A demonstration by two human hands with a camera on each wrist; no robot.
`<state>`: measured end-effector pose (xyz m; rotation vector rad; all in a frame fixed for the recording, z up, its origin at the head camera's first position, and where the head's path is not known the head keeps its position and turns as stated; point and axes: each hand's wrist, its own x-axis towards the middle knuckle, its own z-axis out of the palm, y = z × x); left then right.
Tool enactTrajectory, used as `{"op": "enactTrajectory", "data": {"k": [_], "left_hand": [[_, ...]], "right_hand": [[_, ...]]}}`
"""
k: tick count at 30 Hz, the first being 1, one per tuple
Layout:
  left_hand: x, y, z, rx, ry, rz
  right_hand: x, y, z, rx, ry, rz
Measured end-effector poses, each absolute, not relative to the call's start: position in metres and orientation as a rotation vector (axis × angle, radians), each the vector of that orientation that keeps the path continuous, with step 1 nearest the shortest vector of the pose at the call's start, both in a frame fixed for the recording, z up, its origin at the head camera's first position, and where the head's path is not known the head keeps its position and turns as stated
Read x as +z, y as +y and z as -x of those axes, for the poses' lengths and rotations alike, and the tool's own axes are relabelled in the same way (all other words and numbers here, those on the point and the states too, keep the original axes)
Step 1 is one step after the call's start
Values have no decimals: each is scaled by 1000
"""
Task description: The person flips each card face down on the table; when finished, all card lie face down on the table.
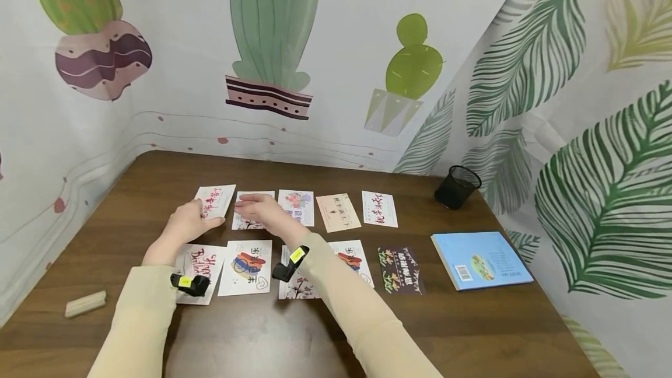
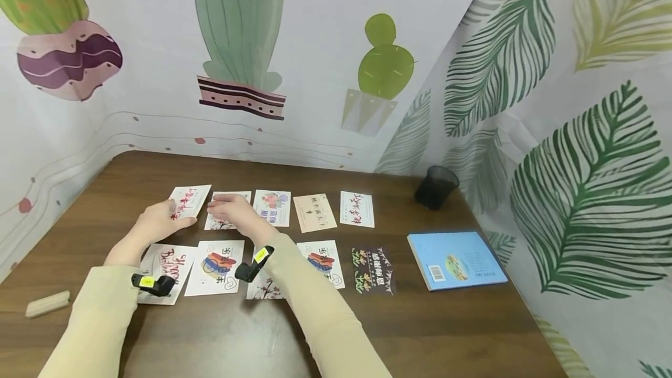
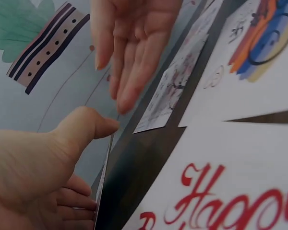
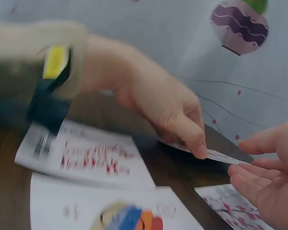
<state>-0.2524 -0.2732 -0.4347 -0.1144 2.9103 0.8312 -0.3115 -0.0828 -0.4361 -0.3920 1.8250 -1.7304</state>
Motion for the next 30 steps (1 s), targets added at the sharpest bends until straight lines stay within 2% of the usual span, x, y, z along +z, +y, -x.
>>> {"op": "enactTrajectory", "data": {"k": [11, 30], "left_hand": [[-436, -279, 254, 894, 2895, 66], [-437, -282, 253, 922, 2909, 49]], "right_hand": [[-440, -111, 322, -1906, 1602, 137], [-452, -142, 318, -1907, 1626, 80]]}}
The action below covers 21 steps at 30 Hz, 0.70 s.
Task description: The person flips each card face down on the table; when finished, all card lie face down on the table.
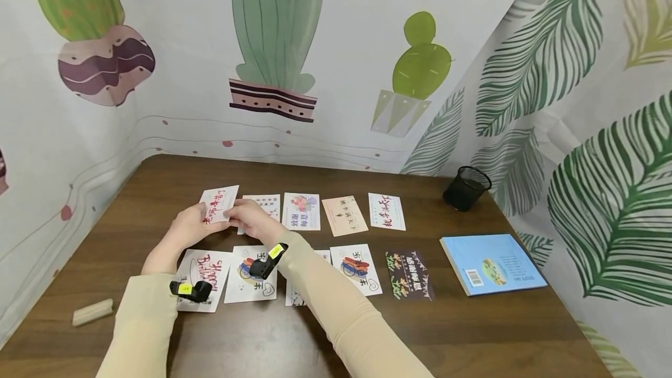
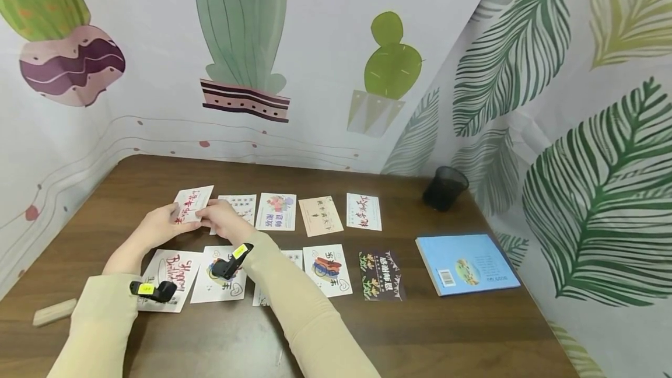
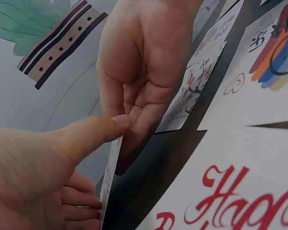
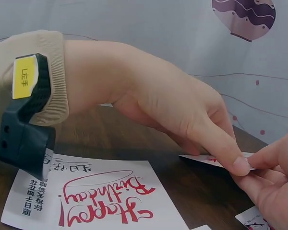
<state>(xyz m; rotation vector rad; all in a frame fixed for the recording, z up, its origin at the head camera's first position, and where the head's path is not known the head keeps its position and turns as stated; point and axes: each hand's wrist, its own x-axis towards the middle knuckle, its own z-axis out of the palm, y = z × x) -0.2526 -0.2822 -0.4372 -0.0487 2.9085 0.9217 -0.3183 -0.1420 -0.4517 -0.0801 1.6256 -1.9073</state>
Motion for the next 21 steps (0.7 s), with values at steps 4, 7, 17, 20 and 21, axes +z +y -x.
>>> {"op": "enactTrajectory", "data": {"k": [4, 7, 17, 20, 21], "left_hand": [[-434, -282, 253, 949, 2944, 38], [-428, -280, 253, 1025, 3000, 69], [-405, -263, 241, 1274, 3191, 172], [-403, -260, 241, 1283, 3207, 220], [-403, -260, 240, 1287, 3206, 236]], "right_hand": [[-452, -141, 319, -1933, 1627, 83], [-452, -139, 319, -1958, 1645, 110], [-435, -134, 306, -2044, 1691, 152], [-432, -133, 301, -2051, 1690, 161], [-432, -133, 300, -2052, 1687, 167]]}}
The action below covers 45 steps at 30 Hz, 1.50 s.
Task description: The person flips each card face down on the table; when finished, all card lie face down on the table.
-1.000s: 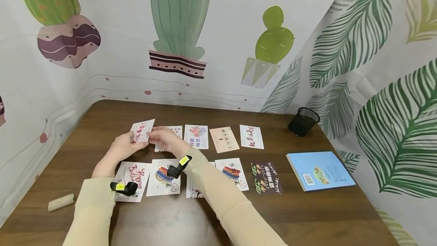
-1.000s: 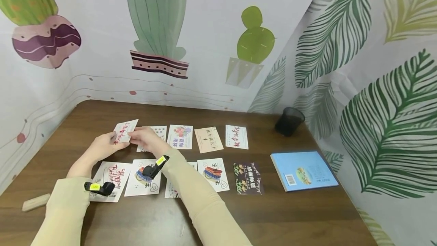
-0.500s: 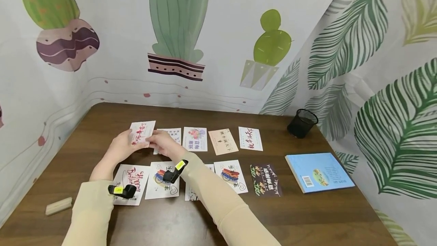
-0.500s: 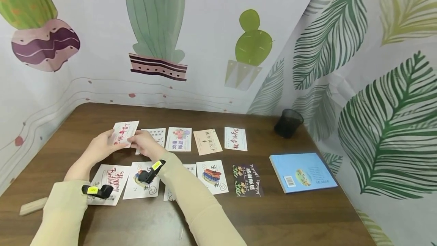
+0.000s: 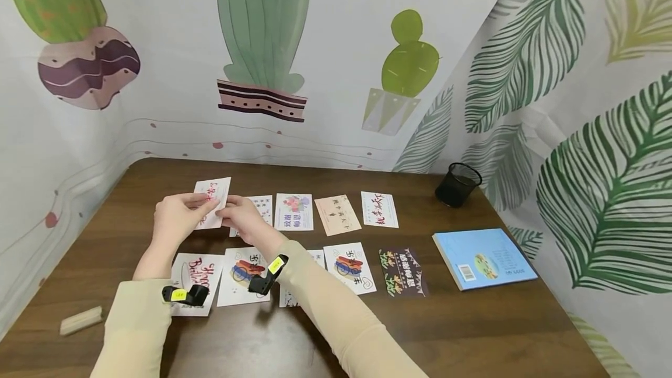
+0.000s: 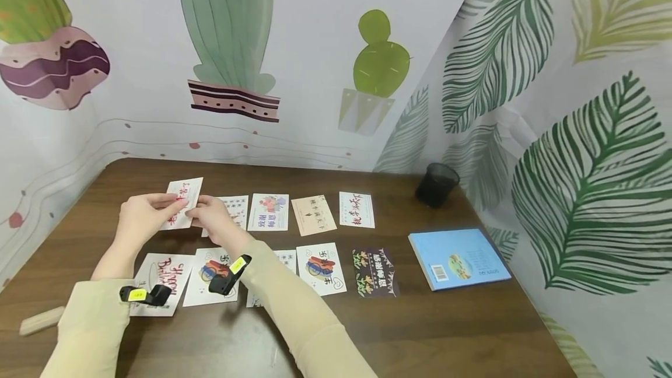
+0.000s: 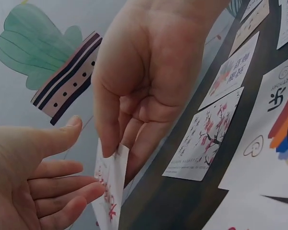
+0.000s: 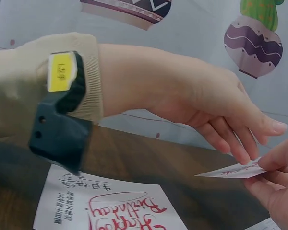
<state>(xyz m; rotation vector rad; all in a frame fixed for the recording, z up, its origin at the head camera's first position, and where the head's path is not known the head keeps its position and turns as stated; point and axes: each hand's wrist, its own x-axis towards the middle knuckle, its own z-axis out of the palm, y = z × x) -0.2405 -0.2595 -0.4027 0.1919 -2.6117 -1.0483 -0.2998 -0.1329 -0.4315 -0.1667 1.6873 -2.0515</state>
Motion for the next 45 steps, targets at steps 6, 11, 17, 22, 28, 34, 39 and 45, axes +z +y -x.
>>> {"op": "enactTrajectory", "data": {"k": [6, 11, 17, 22, 28, 34, 39, 45], "left_hand": [[-400, -257, 239, -1060, -2601, -246], [-393, -255, 236, -1080, -2548, -253], [-381, -260, 232, -1205, -2532, -267], [-376, -269, 230, -1404, -2502, -334], [-382, -279, 231, -1449, -2476, -399], [-389, -290, 230, -1523, -2488, -430], [-396, -299, 231, -1645, -2503, -430], [-412, -307, 236, -1742, -2544, -502]], "right_hand": [[-429, -132, 292, -2063, 1657, 194], [-424, -129, 289, -2063, 1623, 267], [-416, -125, 288, -1985, 1608, 400], [-416, -122, 289, -1949, 1589, 482], [-429, -120, 295, -2016, 1645, 369], [-443, -117, 303, -2059, 1740, 192], [-446, -117, 305, -2008, 1737, 184], [-445, -119, 304, -1978, 1761, 98]]}}
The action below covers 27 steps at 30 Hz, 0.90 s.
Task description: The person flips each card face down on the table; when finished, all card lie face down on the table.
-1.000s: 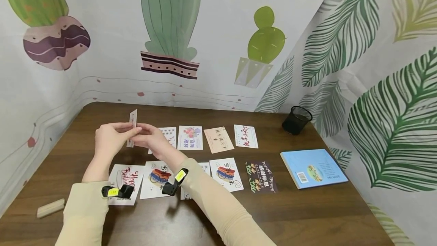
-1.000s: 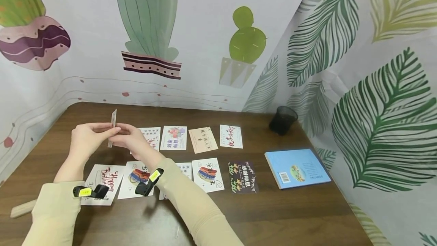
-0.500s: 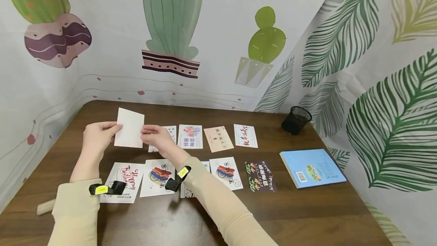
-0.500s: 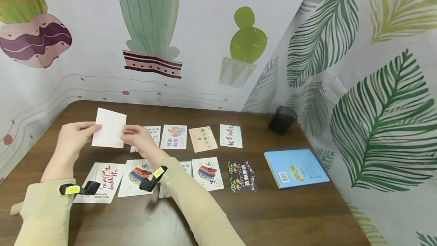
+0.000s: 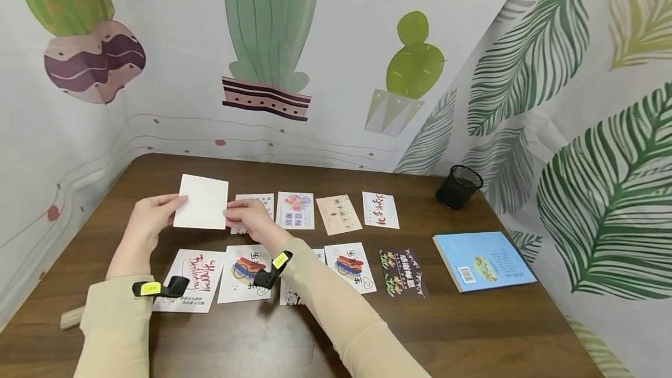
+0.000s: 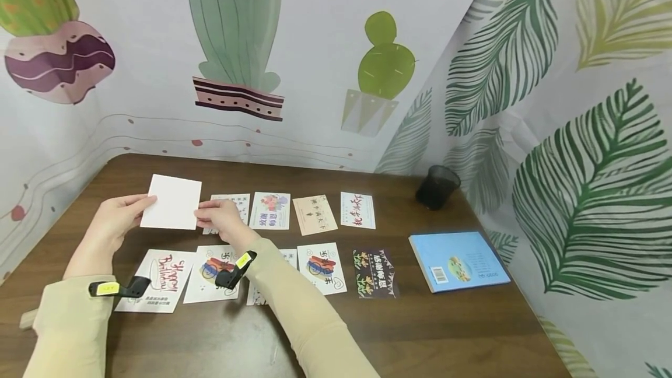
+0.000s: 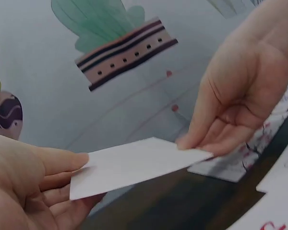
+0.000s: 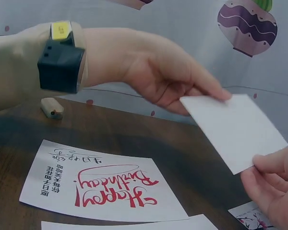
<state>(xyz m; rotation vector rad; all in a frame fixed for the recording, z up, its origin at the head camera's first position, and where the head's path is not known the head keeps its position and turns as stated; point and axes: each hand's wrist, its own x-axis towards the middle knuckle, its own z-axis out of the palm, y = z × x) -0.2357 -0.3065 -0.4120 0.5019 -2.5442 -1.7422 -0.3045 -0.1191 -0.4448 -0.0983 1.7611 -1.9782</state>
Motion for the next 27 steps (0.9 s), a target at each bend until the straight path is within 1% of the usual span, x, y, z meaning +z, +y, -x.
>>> {"op": "enactTrajectory", "data": {"k": [4, 9, 17, 27], "left_hand": [[-423, -309, 240, -1746, -2587, -588], [-431, -306, 240, -1646, -2631, -652], [-435, -301, 238, -1432, -2675, -731], [-442, -300, 241, -1200, -2750, -677]], "right_hand": [[-445, -121, 306, -1979, 1785, 5], [-446, -125, 306, -1988, 1824, -104], [-445, -129, 303, -1986, 1856, -138], [-446, -129, 304, -1975, 1826, -157]]}}
